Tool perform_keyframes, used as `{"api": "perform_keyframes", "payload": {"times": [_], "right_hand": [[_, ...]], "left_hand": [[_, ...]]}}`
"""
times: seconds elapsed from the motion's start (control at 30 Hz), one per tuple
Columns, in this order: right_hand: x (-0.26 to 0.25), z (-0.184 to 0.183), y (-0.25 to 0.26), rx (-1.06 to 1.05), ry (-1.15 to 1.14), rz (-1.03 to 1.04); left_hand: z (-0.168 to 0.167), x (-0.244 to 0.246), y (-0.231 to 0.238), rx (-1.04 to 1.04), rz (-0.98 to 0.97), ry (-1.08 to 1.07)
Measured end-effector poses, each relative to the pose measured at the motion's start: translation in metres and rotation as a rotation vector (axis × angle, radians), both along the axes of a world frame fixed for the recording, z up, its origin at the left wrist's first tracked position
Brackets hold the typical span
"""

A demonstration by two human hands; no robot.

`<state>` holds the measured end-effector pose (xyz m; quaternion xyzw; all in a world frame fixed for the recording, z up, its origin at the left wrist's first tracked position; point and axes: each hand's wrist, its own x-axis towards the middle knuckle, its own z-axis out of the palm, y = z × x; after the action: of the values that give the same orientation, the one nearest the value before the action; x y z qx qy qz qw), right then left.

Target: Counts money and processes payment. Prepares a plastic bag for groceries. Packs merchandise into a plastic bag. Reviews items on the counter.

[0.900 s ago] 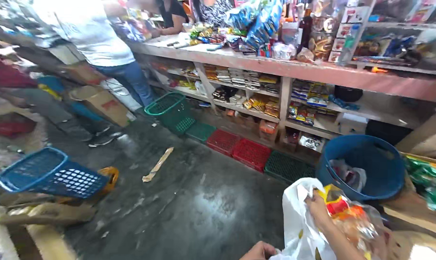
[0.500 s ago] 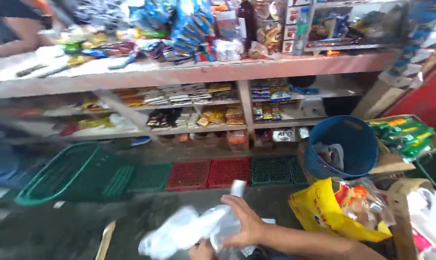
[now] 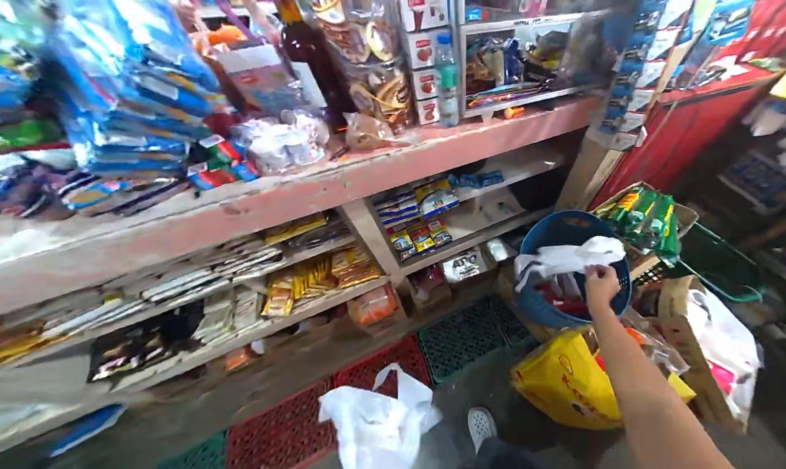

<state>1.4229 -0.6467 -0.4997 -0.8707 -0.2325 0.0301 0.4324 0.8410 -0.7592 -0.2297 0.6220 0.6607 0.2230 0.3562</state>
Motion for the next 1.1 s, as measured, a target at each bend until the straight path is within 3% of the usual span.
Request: {"api": "perform_keyframes", "payload": {"times": [0.1,0.13,0.17,0.23,0.33,0.4,0.43,0.5,0.57,0.63,0.7,0.77,0.83,0.93,1.03,1.1], "right_hand": [[0.049,-0.079,0.016,-0.353,0.051,0.054],[0.036,-0.073,0.025,-0.512,0.129,0.18],[0.011,-0.054,0.037,-0.554,0.185,0.298],[-0.079,0.024,0.053,-0.308,0.31,0.533],[-0.24,0.142,0.049,0.128,0.613,1.166],[-0.303,0.17,0.041,0.203,0.476,1.426],[-0.315,0.174,0.045,0.166,0.286,1.421],[-0.317,0.191,0.057,0.15,0.147,1.133],[-0.306,0.208,0.07,0.286,0.45,0.875],[-0.293,0.219,0.072,0.398,0.643,0.766],[-0.297,0.23,0.061,0.404,0.778,0.741],[-0.325,0.231,0.049,0.49,0.902,0.682],[-0.352,0.22,0.04,0.583,1.022,0.648],[-0.385,0.208,0.031,0.682,1.116,0.732],[-0.405,0.211,0.028,0.697,1.142,0.773],[-0.413,0.215,0.025,0.655,1.145,0.734]], "left_hand": [[-0.01,0.01,0.038,0.038,-0.15,0.233],[-0.03,0.01,0.059,0.133,-0.142,0.187],[-0.049,0.009,0.08,0.189,-0.136,0.107],[-0.069,0.015,0.12,0.102,-0.173,0.119],[-0.054,0.041,0.168,-0.212,-0.393,0.286],[-0.04,0.051,0.187,-0.221,-0.496,0.25],[-0.031,0.052,0.194,-0.201,-0.506,0.23],[-0.013,0.039,0.206,-0.22,-0.501,0.188],[0.002,0.012,0.216,-0.272,-0.507,0.164],[0.02,-0.023,0.218,-0.3,-0.503,0.021],[0.031,-0.063,0.208,-0.233,-0.373,-0.45],[0.023,-0.087,0.201,-0.066,-0.142,-1.141],[0.006,-0.093,0.202,0.066,-0.185,-1.576],[-0.024,-0.083,0.174,0.032,-0.21,-1.468],[-0.039,-0.079,0.156,-0.07,0.026,-1.337],[-0.027,-0.088,0.158,-0.084,0.2,-1.232]]}}
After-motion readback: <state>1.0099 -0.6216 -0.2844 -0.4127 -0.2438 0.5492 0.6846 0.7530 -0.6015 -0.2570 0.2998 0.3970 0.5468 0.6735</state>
